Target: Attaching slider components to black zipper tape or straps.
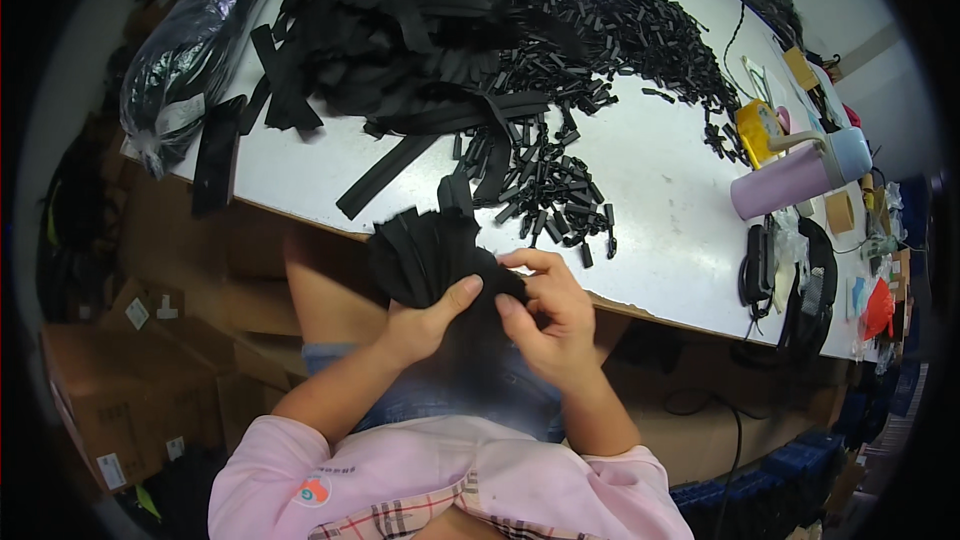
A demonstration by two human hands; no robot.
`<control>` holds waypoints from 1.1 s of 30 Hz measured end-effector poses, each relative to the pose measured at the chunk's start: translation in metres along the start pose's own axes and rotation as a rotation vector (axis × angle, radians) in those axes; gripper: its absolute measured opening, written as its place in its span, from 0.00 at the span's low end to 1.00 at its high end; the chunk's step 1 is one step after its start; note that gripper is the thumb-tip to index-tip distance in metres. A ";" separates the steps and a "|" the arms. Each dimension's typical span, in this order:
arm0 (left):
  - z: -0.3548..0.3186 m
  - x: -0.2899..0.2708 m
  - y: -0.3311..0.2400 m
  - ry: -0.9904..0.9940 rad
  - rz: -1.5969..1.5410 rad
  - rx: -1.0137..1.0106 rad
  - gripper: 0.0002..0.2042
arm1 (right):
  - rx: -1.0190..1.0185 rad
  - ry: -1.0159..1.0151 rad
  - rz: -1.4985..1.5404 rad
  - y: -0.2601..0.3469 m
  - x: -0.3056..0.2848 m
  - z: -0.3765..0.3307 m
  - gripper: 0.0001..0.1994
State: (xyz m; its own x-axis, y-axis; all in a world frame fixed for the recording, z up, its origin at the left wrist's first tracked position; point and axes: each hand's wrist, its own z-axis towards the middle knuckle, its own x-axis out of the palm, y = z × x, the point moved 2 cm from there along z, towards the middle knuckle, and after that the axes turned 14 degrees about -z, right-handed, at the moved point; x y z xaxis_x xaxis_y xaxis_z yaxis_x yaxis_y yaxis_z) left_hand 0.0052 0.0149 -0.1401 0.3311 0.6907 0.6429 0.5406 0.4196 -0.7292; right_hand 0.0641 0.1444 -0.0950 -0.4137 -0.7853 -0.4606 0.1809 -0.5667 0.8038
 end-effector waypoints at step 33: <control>0.009 -0.005 0.003 0.233 -0.017 -0.128 0.13 | -0.045 -0.128 0.085 -0.012 0.018 0.008 0.09</control>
State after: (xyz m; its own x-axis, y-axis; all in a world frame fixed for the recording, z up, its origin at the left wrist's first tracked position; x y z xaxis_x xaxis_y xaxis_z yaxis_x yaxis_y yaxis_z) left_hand -0.0019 0.0177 -0.1479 0.4821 0.5241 0.7021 0.6364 0.3414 -0.6918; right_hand 0.0470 0.1391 -0.1096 -0.5052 -0.7943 -0.3374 0.2591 -0.5125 0.8187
